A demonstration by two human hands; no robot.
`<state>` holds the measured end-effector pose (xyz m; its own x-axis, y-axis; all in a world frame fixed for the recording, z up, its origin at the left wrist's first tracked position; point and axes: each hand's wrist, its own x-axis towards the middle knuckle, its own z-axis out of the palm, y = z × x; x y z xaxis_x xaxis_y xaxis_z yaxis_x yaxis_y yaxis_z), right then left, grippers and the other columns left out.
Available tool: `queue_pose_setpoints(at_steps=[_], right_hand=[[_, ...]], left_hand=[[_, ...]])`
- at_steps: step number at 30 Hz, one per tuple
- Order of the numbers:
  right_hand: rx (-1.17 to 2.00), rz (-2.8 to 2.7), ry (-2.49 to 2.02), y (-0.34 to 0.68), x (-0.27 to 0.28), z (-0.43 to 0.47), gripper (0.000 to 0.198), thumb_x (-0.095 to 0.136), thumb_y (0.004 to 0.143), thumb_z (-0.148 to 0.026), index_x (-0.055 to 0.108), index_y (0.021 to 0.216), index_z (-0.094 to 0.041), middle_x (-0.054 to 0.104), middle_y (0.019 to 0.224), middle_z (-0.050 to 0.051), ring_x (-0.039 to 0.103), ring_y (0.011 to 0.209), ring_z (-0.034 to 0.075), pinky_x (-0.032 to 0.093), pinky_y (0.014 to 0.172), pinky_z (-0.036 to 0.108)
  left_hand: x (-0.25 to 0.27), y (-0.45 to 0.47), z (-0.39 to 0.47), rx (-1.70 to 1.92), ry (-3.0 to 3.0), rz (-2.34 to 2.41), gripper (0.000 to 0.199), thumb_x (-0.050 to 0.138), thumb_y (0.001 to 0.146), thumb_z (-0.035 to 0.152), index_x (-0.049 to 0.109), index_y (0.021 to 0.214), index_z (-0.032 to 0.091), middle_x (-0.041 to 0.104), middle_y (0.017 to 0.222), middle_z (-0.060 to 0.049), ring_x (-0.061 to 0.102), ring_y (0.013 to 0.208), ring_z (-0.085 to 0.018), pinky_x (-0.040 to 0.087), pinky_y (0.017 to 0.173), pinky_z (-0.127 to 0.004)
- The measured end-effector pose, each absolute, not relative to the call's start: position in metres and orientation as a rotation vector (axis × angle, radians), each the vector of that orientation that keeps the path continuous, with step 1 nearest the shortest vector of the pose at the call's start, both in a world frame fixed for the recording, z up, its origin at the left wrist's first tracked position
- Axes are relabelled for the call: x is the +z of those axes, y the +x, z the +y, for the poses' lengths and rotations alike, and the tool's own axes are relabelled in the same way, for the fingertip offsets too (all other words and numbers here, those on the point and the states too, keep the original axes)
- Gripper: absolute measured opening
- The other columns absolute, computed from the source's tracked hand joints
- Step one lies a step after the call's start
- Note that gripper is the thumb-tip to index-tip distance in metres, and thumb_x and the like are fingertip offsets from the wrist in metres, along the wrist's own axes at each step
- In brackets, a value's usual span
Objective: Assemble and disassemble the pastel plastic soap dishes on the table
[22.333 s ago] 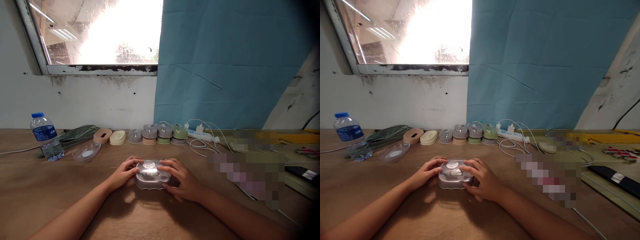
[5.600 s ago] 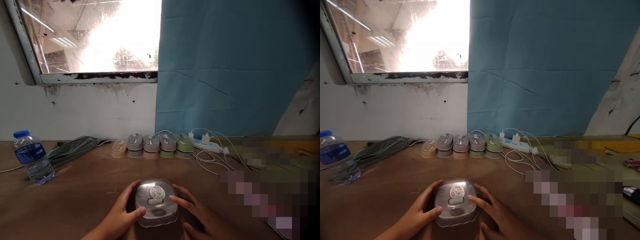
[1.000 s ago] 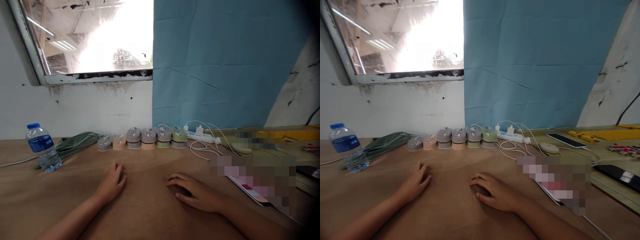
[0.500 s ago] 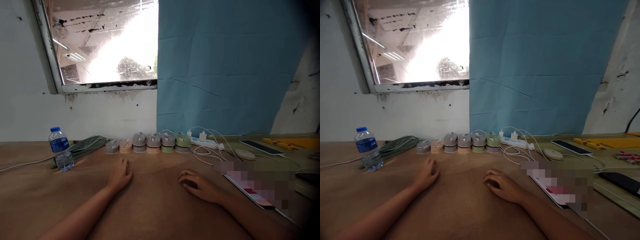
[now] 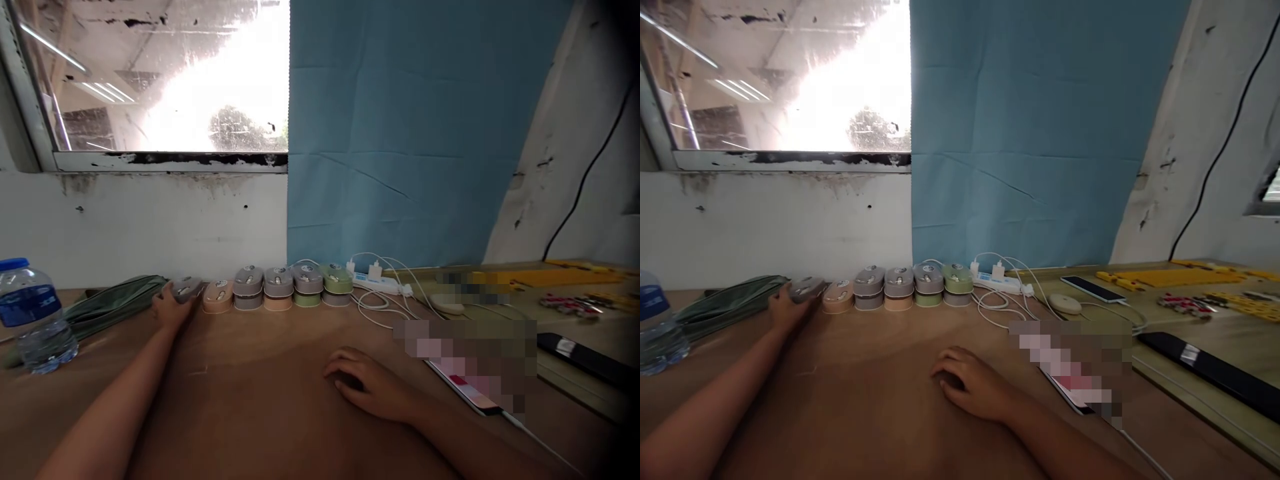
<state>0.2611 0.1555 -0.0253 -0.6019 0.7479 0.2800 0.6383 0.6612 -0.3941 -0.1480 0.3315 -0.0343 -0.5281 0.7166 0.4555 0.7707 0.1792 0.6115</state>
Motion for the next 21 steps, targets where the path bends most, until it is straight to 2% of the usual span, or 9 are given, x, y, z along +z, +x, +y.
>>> queue_pose_setpoints(at_steps=[4, 10, 14, 17, 21], right_hand=[[0.372, -2.449, -1.072, 0.261, -0.027, 0.156, 0.026, 0.047, 0.077, -0.011, 0.058, 0.099, -0.022, 0.056, 0.102, 0.004, 0.052, 0.097, 0.016, 0.041, 0.088, 0.029], [0.376, -2.437, -1.066, 0.260, -0.026, 0.154, 0.029, 0.046, 0.077, -0.009, 0.058, 0.100, -0.022, 0.056, 0.101, 0.004, 0.052, 0.096, 0.016, 0.041, 0.087, 0.028], [0.372, -2.442, -1.065, 0.260, -0.027, 0.155, 0.029, 0.046, 0.077, -0.008, 0.058, 0.100, -0.022, 0.056, 0.100, 0.003, 0.053, 0.095, 0.016, 0.042, 0.086, 0.028], [0.365, -2.440, -1.044, 0.261, -0.029, 0.157, 0.028, 0.047, 0.077, -0.010, 0.058, 0.100, -0.022, 0.056, 0.101, 0.004, 0.052, 0.096, 0.016, 0.041, 0.087, 0.029], [0.369, -2.435, -1.060, 0.262, -0.031, 0.158, 0.026, 0.047, 0.078, -0.012, 0.058, 0.100, -0.022, 0.055, 0.102, 0.004, 0.052, 0.097, 0.017, 0.041, 0.087, 0.029]], left_hand=[[-0.019, -0.117, 0.332, -1.490, -1.475, -2.097, 0.074, 0.059, 0.070, 0.049, 0.030, 0.130, 0.017, 0.033, 0.125, -0.017, 0.038, 0.119, -0.029, 0.034, 0.095, -0.039], [-0.021, -0.084, 0.340, -1.347, -1.750, -2.120, 0.074, 0.064, 0.065, 0.047, 0.036, 0.128, 0.022, 0.036, 0.122, -0.015, 0.039, 0.118, -0.031, 0.034, 0.095, -0.047], [-0.032, -0.078, 0.337, -1.463, -1.734, -2.181, 0.078, 0.062, 0.064, 0.050, 0.030, 0.131, 0.025, 0.031, 0.128, -0.013, 0.039, 0.119, -0.031, 0.039, 0.092, -0.047], [-0.038, -0.079, 0.335, -1.551, -1.782, -2.072, 0.083, 0.064, 0.063, 0.047, 0.025, 0.133, 0.022, 0.030, 0.128, -0.013, 0.037, 0.121, -0.029, 0.037, 0.097, -0.042], [-0.044, -0.079, 0.335, -1.550, -1.843, -2.055, 0.106, 0.072, 0.054, 0.042, 0.009, 0.136, 0.016, 0.021, 0.133, -0.018, 0.026, 0.127, -0.031, 0.034, 0.099, -0.043]])
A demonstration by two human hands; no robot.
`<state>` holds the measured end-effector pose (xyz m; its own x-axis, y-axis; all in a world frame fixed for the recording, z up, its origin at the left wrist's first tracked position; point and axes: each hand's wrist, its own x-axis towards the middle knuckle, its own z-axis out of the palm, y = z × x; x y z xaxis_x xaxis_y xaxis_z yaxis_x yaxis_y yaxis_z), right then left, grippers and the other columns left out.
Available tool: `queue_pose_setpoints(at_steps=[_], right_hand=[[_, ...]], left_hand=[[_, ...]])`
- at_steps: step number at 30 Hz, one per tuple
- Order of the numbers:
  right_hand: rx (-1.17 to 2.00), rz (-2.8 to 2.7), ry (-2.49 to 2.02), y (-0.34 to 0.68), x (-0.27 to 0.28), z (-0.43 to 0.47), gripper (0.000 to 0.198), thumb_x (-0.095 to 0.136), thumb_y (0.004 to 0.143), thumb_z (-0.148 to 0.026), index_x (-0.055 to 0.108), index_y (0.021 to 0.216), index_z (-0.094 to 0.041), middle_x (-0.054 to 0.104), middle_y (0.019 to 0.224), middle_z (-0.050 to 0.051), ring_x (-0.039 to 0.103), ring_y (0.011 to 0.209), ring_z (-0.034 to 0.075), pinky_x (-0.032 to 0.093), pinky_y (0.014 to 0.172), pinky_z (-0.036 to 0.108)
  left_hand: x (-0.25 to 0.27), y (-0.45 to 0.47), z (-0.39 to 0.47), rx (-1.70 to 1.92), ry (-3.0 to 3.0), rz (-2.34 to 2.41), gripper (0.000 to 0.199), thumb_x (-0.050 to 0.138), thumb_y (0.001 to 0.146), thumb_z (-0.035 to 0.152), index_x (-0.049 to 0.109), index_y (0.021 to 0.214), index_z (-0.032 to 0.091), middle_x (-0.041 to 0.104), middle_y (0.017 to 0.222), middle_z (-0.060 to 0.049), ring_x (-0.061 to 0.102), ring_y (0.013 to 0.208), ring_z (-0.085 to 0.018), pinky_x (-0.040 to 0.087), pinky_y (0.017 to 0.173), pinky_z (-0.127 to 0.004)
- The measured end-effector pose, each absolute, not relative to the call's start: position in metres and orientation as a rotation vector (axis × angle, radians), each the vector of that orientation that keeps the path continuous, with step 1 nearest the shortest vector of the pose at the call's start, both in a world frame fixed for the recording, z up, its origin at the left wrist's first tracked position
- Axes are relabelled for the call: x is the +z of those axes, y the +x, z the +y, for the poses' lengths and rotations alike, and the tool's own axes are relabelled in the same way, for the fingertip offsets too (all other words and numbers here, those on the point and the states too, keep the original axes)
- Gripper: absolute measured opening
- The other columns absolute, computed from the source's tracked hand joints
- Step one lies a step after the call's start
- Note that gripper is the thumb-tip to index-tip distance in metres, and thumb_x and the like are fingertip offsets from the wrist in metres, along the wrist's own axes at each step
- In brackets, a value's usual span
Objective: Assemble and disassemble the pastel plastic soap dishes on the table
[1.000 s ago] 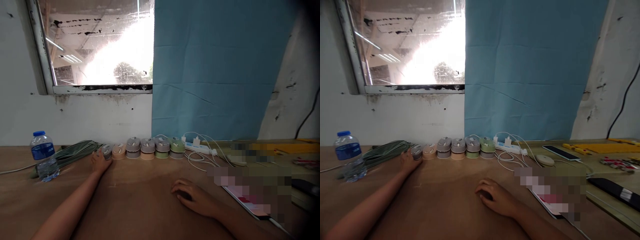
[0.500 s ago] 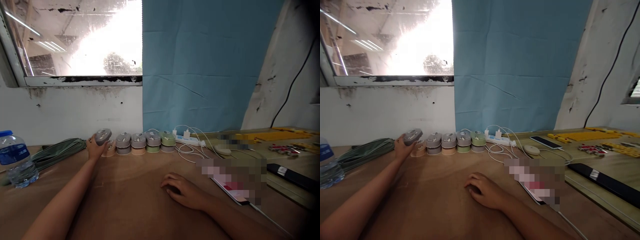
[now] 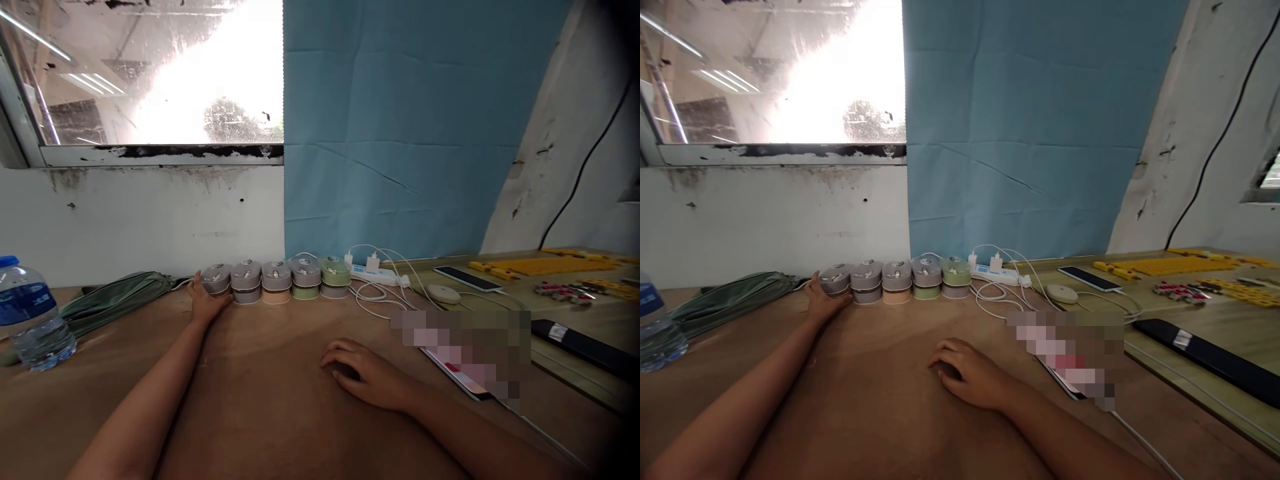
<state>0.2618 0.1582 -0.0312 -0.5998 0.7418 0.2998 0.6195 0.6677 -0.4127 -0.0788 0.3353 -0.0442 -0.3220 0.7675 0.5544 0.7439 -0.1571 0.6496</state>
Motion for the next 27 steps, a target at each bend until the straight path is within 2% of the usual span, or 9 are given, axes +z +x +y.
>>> queue_pose_setpoints(at_steps=[3, 8, 17, 23, 27], right_hand=[[0.376, -2.439, -1.078, 0.262, -0.031, 0.158, 0.026, 0.047, 0.079, -0.012, 0.058, 0.100, -0.022, 0.055, 0.102, 0.004, 0.052, 0.097, 0.017, 0.041, 0.087, 0.028], [0.378, -2.444, -1.087, 0.262, -0.029, 0.157, 0.027, 0.047, 0.079, -0.011, 0.058, 0.101, -0.022, 0.055, 0.101, 0.004, 0.052, 0.097, 0.017, 0.041, 0.087, 0.029], [0.394, -2.437, -1.096, 0.262, -0.030, 0.157, 0.027, 0.047, 0.078, -0.012, 0.058, 0.100, -0.023, 0.055, 0.101, 0.004, 0.052, 0.097, 0.017, 0.041, 0.087, 0.030], [0.409, -2.438, -1.089, 0.262, -0.030, 0.157, 0.025, 0.046, 0.080, -0.015, 0.058, 0.100, -0.023, 0.056, 0.102, 0.004, 0.052, 0.097, 0.017, 0.042, 0.087, 0.030], [0.411, -2.445, -1.081, 0.262, -0.029, 0.157, 0.023, 0.046, 0.080, -0.017, 0.058, 0.099, -0.022, 0.056, 0.102, 0.005, 0.052, 0.097, 0.018, 0.041, 0.088, 0.031]], left_hand=[[-0.047, -0.077, 0.336, 1.512, 1.803, 2.056, 0.112, 0.072, 0.053, 0.043, 0.004, 0.136, 0.012, 0.021, 0.134, -0.020, 0.023, 0.127, -0.033, 0.032, 0.100, -0.044], [-0.048, -0.075, 0.333, 1.487, 1.783, 2.096, 0.110, 0.072, 0.053, 0.044, 0.006, 0.134, 0.008, 0.026, 0.130, -0.022, 0.031, 0.120, -0.035, 0.033, 0.097, -0.045], [-0.052, -0.070, 0.328, 1.550, 1.890, 2.117, 0.105, 0.068, 0.057, 0.045, 0.007, 0.132, 0.005, 0.022, 0.134, -0.022, 0.027, 0.121, -0.035, 0.029, 0.099, -0.042], [-0.050, -0.071, 0.323, 1.400, 1.684, 2.250, 0.112, 0.072, 0.052, 0.045, 0.003, 0.134, 0.011, 0.025, 0.132, -0.024, 0.034, 0.119, -0.036, 0.034, 0.094, -0.044], [-0.052, -0.071, 0.301, 1.230, 1.543, 2.467, 0.108, 0.071, 0.052, 0.044, 0.007, 0.133, 0.009, 0.028, 0.129, -0.026, 0.031, 0.122, -0.038, 0.027, 0.097, -0.045]])
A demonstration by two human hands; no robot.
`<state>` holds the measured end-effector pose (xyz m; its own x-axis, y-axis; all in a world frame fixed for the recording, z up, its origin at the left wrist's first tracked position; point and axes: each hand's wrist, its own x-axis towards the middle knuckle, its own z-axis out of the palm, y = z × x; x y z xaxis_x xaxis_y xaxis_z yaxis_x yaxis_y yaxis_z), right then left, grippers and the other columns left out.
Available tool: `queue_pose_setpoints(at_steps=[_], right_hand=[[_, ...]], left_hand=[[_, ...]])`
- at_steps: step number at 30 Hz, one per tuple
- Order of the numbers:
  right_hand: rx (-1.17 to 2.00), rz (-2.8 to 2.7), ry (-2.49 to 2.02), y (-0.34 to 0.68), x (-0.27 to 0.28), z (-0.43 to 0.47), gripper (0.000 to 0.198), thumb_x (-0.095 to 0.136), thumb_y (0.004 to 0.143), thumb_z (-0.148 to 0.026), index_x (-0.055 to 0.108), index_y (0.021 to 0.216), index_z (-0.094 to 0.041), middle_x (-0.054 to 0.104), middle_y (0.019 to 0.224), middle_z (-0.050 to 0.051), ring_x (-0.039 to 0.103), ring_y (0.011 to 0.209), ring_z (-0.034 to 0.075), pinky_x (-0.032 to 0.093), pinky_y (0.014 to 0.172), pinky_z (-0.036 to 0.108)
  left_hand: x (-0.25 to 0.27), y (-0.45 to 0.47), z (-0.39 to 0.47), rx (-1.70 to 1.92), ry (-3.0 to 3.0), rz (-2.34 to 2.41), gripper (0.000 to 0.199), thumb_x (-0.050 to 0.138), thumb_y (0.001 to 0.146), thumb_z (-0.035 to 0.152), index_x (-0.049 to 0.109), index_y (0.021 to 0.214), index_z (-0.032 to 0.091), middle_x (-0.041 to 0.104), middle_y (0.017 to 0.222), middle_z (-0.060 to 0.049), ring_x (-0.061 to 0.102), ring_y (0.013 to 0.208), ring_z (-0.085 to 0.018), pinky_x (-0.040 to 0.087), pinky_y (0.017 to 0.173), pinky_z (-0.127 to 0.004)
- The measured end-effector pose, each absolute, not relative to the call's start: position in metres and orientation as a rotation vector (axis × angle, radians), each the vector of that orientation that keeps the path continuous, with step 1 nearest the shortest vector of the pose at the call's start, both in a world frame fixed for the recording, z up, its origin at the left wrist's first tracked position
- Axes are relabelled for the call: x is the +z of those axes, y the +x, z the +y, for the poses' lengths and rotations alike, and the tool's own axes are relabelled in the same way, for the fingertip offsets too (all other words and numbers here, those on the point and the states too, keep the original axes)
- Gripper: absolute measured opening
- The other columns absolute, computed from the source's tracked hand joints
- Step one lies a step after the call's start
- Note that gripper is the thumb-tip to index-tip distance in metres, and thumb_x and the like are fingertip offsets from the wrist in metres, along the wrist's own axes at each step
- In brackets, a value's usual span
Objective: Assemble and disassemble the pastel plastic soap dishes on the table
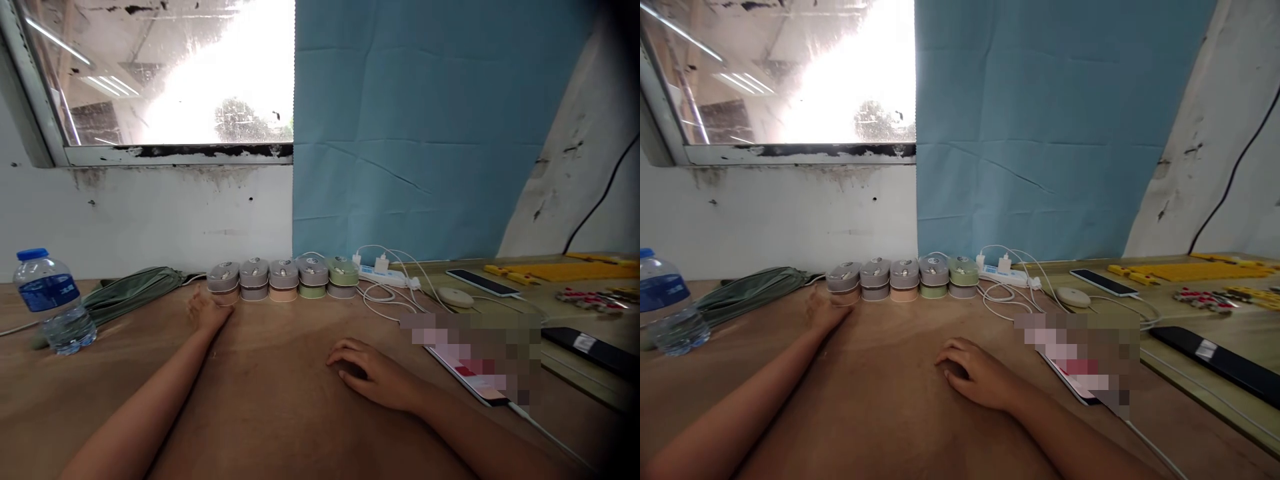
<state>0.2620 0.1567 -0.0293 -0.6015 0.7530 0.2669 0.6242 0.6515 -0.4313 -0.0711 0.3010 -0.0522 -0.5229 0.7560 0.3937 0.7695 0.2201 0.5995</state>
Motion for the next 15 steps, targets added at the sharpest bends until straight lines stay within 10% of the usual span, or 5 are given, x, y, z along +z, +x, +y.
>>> queue_pose_setpoints(at_steps=[7, 15], right_hand=[[0.359, -2.457, -1.076, 0.261, -0.028, 0.155, 0.021, 0.045, 0.080, -0.016, 0.056, 0.096, -0.022, 0.055, 0.100, 0.005, 0.051, 0.095, 0.019, 0.041, 0.084, 0.032], [0.251, -2.496, -1.316, 0.254, -0.025, 0.147, 0.020, 0.044, 0.079, -0.023, 0.033, 0.063, -0.020, 0.048, 0.063, -0.002, 0.043, 0.057, 0.012, 0.031, 0.053, 0.023]], left_hand=[[-0.044, -0.054, 0.192, -0.579, -2.237, -2.087, 0.025, 0.044, 0.077, 0.039, 0.049, 0.089, 0.017, 0.057, 0.096, -0.011, 0.053, 0.095, -0.028, 0.031, 0.085, -0.042], [-0.034, -0.048, 0.162, -0.338, -2.492, -1.912, 0.030, 0.034, 0.084, 0.038, 0.049, 0.065, 0.019, 0.063, 0.069, -0.005, 0.057, 0.066, -0.020, 0.030, 0.060, -0.030]])
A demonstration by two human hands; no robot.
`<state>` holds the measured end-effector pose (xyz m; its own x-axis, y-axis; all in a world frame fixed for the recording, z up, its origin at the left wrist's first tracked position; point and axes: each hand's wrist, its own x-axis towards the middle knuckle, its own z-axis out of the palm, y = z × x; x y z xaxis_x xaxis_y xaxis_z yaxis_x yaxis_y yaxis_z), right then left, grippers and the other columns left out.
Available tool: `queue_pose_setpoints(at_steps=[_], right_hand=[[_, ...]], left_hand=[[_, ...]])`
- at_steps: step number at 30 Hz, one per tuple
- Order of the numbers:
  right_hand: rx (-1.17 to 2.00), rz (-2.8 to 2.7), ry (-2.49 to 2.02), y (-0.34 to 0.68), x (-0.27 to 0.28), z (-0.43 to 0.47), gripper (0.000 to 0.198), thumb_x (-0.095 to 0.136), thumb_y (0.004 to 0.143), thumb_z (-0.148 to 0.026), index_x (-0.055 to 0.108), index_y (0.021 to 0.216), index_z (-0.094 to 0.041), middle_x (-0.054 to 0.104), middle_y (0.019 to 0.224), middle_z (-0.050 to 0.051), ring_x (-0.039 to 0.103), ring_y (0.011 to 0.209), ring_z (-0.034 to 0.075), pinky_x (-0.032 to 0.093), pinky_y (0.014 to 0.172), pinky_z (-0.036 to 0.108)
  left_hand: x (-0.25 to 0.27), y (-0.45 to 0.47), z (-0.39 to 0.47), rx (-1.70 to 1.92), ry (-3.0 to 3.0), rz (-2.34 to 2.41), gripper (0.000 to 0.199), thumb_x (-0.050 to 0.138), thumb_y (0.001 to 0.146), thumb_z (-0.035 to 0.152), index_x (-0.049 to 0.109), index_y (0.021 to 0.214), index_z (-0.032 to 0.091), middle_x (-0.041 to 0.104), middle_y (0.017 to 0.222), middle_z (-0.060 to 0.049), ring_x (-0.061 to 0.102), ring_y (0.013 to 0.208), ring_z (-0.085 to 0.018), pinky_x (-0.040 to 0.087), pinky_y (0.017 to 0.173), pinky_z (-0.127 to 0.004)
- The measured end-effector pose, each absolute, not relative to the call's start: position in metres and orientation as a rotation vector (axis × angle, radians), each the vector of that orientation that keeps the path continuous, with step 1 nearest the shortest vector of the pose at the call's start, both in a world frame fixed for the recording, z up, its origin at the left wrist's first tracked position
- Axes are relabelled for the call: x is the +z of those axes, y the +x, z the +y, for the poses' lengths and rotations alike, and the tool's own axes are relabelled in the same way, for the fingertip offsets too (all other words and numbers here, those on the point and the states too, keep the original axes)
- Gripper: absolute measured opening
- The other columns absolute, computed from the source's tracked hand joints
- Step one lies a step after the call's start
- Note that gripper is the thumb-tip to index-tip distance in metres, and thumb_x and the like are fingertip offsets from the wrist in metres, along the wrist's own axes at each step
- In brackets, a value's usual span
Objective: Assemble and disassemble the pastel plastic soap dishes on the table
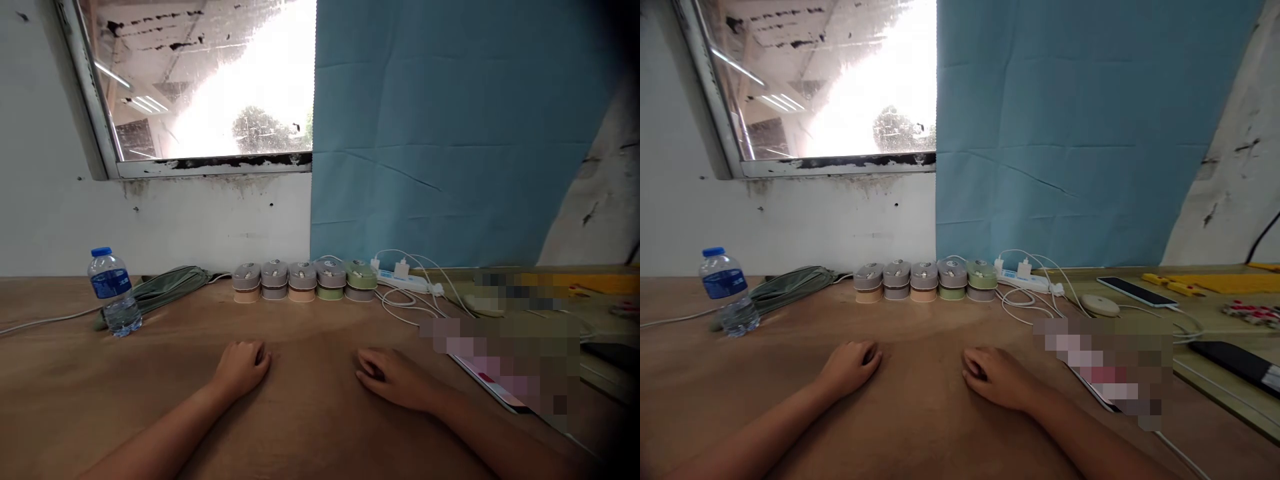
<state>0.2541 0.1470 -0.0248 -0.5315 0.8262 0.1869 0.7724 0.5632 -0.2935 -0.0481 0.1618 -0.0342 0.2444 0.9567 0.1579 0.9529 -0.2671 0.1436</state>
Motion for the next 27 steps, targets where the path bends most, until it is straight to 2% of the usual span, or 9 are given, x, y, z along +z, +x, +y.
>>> queue_pose_setpoints(at_steps=[3, 7, 27], right_hand=[[0.280, -2.548, -1.342, 0.2537, -0.0274, 0.1502, 0.027, 0.041, 0.081, -0.024, 0.028, 0.057, -0.019, 0.040, 0.055, -0.004, 0.038, 0.052, 0.010, 0.026, 0.051, 0.022], [0.314, -2.555, -1.354, 0.2551, -0.0274, 0.1533, 0.029, 0.041, 0.081, -0.025, 0.027, 0.056, -0.019, 0.036, 0.053, -0.005, 0.036, 0.051, 0.009, 0.024, 0.049, 0.022], [0.356, -2.534, -1.344, 0.2605, -0.0222, 0.1525, 0.028, 0.045, 0.079, -0.026, 0.034, 0.055, -0.018, 0.040, 0.053, -0.005, 0.038, 0.051, 0.009, 0.025, 0.049, 0.022]], left_hand=[[-0.0331, -0.0513, 0.1666, 0.327, 2.481, 1.827, 0.030, 0.034, 0.085, 0.037, 0.049, 0.066, 0.019, 0.062, 0.070, -0.005, 0.057, 0.066, -0.019, 0.027, 0.055, -0.027], [-0.0300, -0.0530, 0.1660, 0.312, 2.501, 1.772, 0.028, 0.035, 0.085, 0.035, 0.049, 0.067, 0.019, 0.062, 0.069, -0.004, 0.057, 0.067, -0.018, 0.028, 0.056, -0.027], [-0.0335, -0.0571, 0.1713, 0.280, 2.511, 1.750, 0.029, 0.035, 0.084, 0.037, 0.052, 0.069, 0.020, 0.062, 0.070, -0.004, 0.056, 0.067, -0.018, 0.027, 0.053, -0.027]])
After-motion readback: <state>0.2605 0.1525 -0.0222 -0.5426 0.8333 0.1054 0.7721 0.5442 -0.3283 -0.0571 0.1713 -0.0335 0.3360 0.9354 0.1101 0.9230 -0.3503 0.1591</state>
